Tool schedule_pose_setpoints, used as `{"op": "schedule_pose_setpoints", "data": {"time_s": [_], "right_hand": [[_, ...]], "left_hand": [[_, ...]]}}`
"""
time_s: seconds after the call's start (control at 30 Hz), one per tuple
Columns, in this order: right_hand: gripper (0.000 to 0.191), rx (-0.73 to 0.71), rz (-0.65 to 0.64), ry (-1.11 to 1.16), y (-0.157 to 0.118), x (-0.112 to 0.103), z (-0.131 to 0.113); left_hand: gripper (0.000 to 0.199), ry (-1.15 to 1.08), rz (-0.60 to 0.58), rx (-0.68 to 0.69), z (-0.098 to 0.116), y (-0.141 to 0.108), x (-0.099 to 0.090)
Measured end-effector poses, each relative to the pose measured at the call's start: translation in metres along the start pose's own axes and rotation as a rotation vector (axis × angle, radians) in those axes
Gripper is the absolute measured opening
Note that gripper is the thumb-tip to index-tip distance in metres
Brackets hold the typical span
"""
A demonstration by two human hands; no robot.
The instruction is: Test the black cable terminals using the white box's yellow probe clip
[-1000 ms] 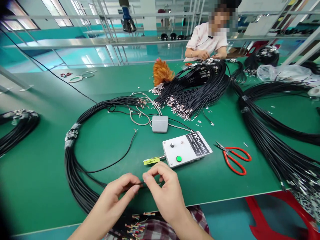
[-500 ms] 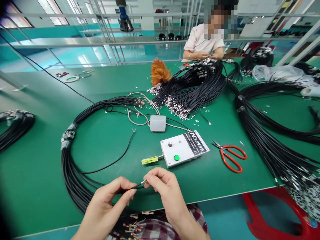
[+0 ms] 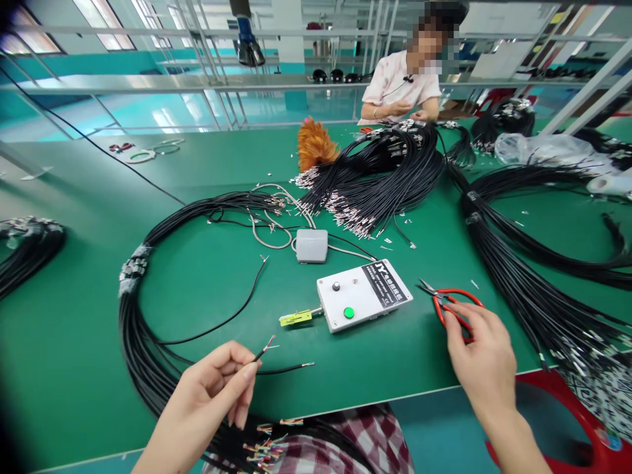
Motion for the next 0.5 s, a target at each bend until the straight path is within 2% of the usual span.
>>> {"op": "schedule_pose_setpoints", "data": {"time_s": [0.07, 0.13, 0.33, 0.5], "right_hand": [[0.018, -0.084, 0.031, -0.168, 0.009, -0.002, 0.023], [0.019, -0.15, 0.032, -0.243, 0.01, -0.002, 0.037], [0.024, -0.114, -0.112, -0.309, 0.022, -0.001, 0.063], [0.033, -0.226, -0.167, -0.304, 0.037, -0.002, 0.072]], "left_hand": [[0.036, 0.0, 0.015, -0.003, -0.001, 0.0, -0.001], [0.037, 0.009, 0.007, -0.019, 0.001, 0.001, 0.0], [0.029, 0.022, -0.033, -0.04, 0.007, 0.003, 0.001], [0.022, 0.1, -0.01, 0.067, 0.003, 0.001, -0.002]]}}
Point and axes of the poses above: each hand's wrist, its own y-axis towards the middle knuckle, its own x-axis out of the palm, z = x × y, the point moved 3 cm from there along y, towards the middle knuckle, and after that the axes turned 14 degrees about x, right-handed, at the moved point
